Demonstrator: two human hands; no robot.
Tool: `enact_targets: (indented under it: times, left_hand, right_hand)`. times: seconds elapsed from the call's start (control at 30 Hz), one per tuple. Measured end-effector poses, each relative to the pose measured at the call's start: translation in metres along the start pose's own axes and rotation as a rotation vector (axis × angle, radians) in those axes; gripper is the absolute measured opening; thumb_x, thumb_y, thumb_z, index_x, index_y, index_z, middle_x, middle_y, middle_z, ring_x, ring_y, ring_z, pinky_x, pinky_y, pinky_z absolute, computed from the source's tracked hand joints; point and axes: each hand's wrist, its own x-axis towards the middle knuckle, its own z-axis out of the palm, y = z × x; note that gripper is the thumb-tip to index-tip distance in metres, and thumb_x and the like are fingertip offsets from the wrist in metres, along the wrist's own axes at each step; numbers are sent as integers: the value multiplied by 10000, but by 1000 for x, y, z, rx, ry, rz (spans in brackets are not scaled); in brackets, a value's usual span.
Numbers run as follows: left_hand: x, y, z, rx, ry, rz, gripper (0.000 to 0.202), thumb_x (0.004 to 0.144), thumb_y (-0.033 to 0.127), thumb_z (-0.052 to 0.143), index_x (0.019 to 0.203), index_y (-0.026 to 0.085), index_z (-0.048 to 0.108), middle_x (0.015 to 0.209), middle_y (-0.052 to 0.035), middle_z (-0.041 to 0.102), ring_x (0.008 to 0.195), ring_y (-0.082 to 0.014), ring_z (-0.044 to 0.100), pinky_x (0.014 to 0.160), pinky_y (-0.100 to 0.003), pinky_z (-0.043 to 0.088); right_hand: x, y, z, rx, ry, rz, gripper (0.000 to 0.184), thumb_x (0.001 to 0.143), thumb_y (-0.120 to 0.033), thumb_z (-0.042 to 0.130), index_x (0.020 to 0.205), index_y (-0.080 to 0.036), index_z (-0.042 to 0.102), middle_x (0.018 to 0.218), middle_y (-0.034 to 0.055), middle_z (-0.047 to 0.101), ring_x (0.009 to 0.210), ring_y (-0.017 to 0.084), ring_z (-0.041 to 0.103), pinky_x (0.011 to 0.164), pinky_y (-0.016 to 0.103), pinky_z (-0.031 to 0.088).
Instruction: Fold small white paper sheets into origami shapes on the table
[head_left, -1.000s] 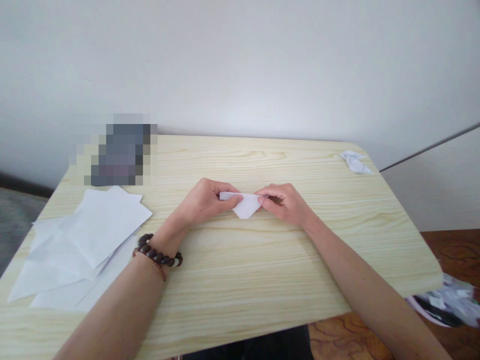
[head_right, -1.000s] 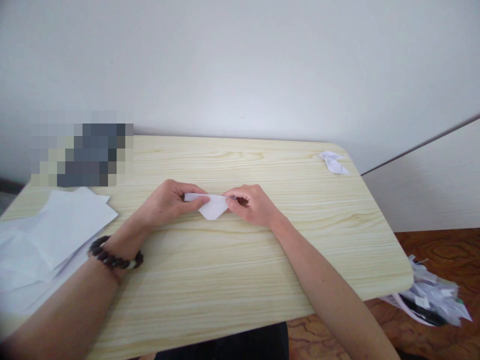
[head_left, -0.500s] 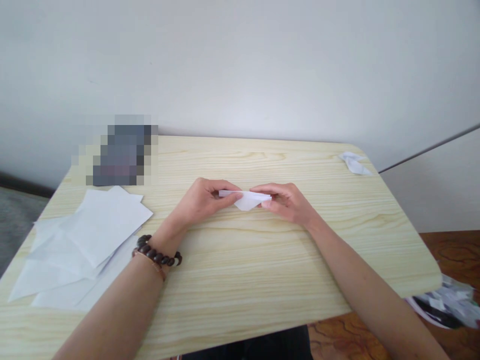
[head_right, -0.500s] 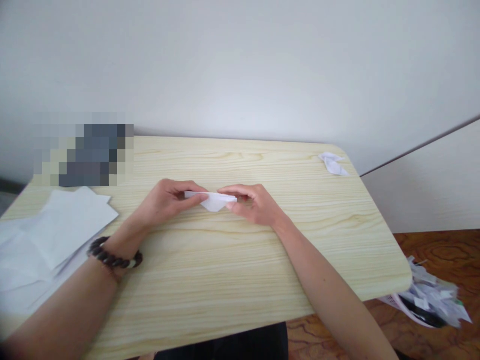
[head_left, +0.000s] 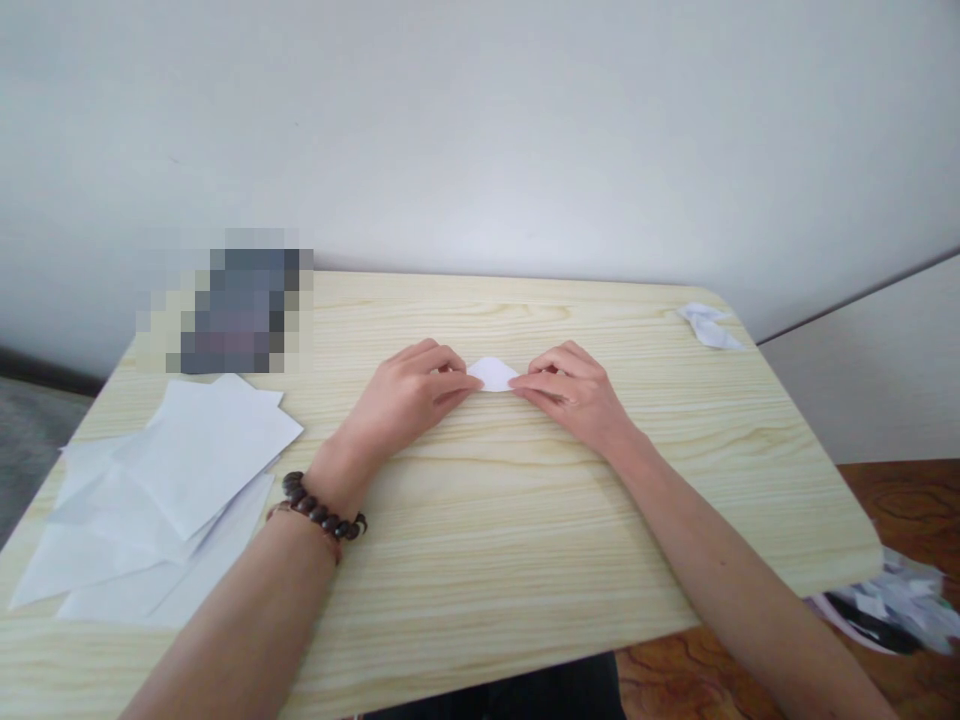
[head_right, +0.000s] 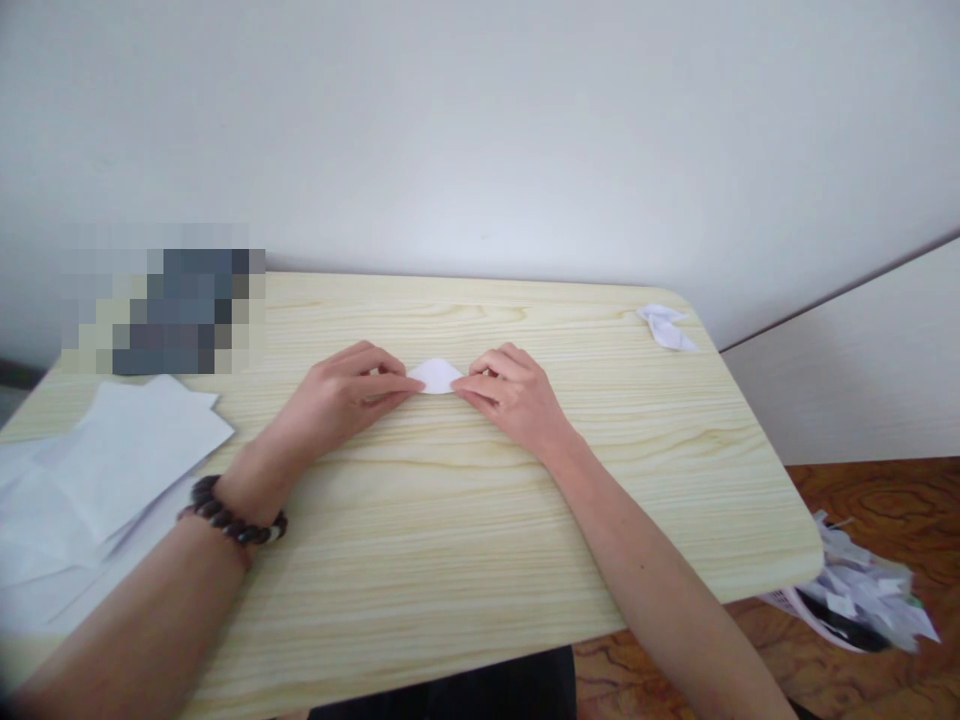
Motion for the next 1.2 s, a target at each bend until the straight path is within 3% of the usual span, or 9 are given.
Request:
enact_targets:
  times: [0.23,0.43,0.6,0.7,0.9,1.07,1.2]
  left_hand:
    - [-1,-2,0,-48,-131,-62,228,910,265,510,926,200,728,889,-60,666,837,-169,587,740,-278,461]
    - [-2,-6,-6,-96,-154,-179,206,890,276,535,896,175,714,885,-57,670,837,-174,612,752,-283,475]
    - [-3,-9,-11,-119,-174,-147,232,904,233,485,905,171,708,907,-53,674,840,-165,622,769,-274,476]
    - [-3,-9,-11,-114,-195,-147,255,909,224,455,946,178,703,930,-59,665,840,-163,618,757,-271,473]
    - [-1,-1,-3,-38,-192,-133,254,910,307,482,965,191,701,880,-64,644,813,-173,589,736,-285,460]
    - [1,1,3,-23,-143,-147,245,920,277,476,894,177,698,884,-68,666,827,-178,597,753,-295,455]
    - [1,1,4,12,-167,-207,250,918,294,476,991,159,673,912,-78,678,825,-194,608,760,-320,459]
  right_hand:
    - [-1,1,0,-32,-121,0,189,906,-275,549,885,-220,729,848,56,650,810,180,544,775,352,437]
    - [-2,1,1,75,-101,76,198,914,-277,535,911,-193,715,818,50,594,804,168,553,748,316,453]
    - [-5,3,3,113,-123,87,230,931,-251,501,1055,-229,694,822,33,541,766,148,536,700,296,447]
    - [-5,3,3,142,-132,89,237,931,-230,492,1049,-221,697,826,34,529,760,143,533,691,289,448]
    - [-2,0,5,167,-125,103,202,918,-283,523,1000,-209,692,884,54,604,855,171,563,776,321,460]
    - [1,-6,7,135,-120,134,203,934,-267,500,962,-189,685,893,57,643,867,169,580,801,310,453]
    - [1,-6,8,86,-125,179,251,940,-303,488,1088,-194,658,881,59,643,836,175,578,770,312,455]
